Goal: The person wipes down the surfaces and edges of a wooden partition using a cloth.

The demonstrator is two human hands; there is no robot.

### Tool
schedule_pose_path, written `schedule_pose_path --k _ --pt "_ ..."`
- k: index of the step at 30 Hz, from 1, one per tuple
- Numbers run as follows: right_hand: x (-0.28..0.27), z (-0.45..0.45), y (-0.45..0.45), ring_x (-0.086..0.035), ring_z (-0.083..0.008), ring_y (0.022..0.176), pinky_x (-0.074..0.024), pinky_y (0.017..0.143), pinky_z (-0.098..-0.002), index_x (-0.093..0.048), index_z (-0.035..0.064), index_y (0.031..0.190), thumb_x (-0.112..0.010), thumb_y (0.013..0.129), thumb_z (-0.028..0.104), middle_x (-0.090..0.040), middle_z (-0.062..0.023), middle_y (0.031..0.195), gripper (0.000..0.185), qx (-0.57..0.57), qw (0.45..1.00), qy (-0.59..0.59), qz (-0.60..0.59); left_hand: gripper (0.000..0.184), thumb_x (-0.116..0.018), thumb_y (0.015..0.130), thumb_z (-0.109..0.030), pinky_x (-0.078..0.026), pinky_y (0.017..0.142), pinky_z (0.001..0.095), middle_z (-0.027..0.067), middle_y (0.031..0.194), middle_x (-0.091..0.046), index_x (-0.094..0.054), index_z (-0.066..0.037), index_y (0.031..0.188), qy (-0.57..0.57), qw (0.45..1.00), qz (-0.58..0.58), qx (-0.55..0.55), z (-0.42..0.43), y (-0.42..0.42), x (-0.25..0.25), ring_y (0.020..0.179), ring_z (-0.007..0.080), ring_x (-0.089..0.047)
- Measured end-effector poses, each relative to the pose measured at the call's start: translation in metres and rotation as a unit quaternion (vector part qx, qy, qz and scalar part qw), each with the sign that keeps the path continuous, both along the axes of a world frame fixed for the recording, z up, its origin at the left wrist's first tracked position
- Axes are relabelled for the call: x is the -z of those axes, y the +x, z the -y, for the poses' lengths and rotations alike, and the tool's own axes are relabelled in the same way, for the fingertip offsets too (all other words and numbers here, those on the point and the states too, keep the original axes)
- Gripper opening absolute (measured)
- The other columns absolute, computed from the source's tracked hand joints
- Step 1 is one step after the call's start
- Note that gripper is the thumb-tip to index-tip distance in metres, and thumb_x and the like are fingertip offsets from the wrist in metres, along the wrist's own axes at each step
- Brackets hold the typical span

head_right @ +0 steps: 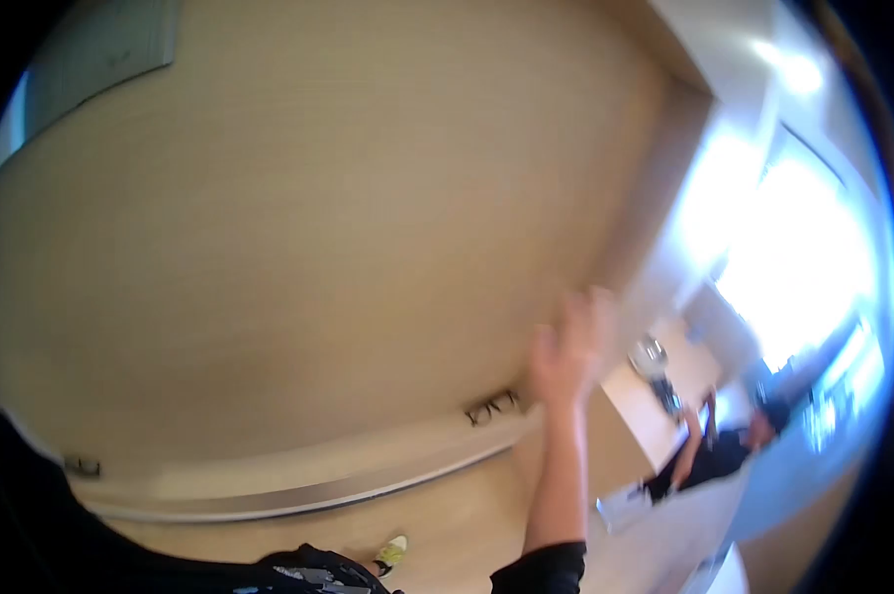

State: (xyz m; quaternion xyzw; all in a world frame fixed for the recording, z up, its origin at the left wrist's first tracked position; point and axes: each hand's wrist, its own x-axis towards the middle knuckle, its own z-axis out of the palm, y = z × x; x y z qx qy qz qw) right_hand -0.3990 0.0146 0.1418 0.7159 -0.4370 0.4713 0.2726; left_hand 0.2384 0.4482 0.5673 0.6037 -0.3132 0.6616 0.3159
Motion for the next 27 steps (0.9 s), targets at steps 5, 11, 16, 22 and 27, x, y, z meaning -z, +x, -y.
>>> schedule_pose_path --k 5,11,16,22,27 --pt "-0.030 0.113 -0.056 -0.021 -0.0369 0.147 -0.0174 0.120 -0.0454 -0.027 0.0035 0.152 -0.067 0.088 0.029 -0.024 -0.0204 0.158 0.080 -0.005 0.989 -0.102 0.103 0.074 -0.040 0.099 -0.047 -0.014 0.120 0.0419 0.0297 0.156 -0.015 -0.024 0.007 0.148 0.002 0.997 0.000 -0.073 0.030 -0.064 -0.008 0.146 0.0404 -0.014" --pt "-0.028 0.147 -0.067 -0.021 -0.0338 0.147 -0.0164 0.120 -0.0417 -0.015 0.0020 0.155 -0.056 0.094 0.011 -0.021 -0.0181 0.160 0.074 -0.029 0.977 -0.138 0.162 0.069 -0.039 0.101 -0.043 -0.015 0.120 0.0407 0.0284 0.157 -0.016 -0.026 0.006 0.148 0.011 0.993 0.036 -0.116 0.096 -0.134 -0.037 0.147 0.0395 -0.014" --pt "-0.028 0.147 -0.061 -0.026 -0.0340 0.145 -0.0212 0.119 -0.0417 -0.020 0.0001 0.153 -0.051 0.097 0.012 -0.028 -0.0164 0.158 0.065 0.010 0.975 -0.101 0.195 0.065 -0.038 0.102 -0.040 -0.015 0.121 0.0397 0.0273 0.157 -0.017 -0.027 0.005 0.148 0.026 0.986 0.086 -0.140 0.160 -0.188 -0.075 0.147 0.0388 -0.014" --pt "-0.012 0.150 -0.072 -0.029 -0.0385 0.144 -0.0241 0.117 -0.0477 -0.024 0.0006 0.152 -0.052 0.097 0.016 -0.029 -0.0210 0.156 0.064 -0.016 0.980 -0.136 0.142 0.060 -0.037 0.103 -0.036 -0.015 0.121 0.0385 0.0260 0.157 -0.018 -0.029 0.004 0.148 0.044 0.988 0.090 -0.119 0.236 -0.269 -0.081 0.147 0.0379 -0.015" --pt "0.002 0.151 -0.083 -0.027 -0.0503 0.141 -0.0212 0.113 -0.0632 -0.026 0.0024 0.151 -0.051 0.097 0.016 -0.029 -0.0255 0.154 0.061 -0.072 0.986 -0.115 0.095 0.056 -0.036 0.104 -0.032 -0.016 0.121 0.0376 0.0249 0.158 -0.018 -0.030 0.003 0.148 0.072 0.984 0.121 -0.111 0.320 -0.340 -0.083 0.147 0.0372 -0.015"
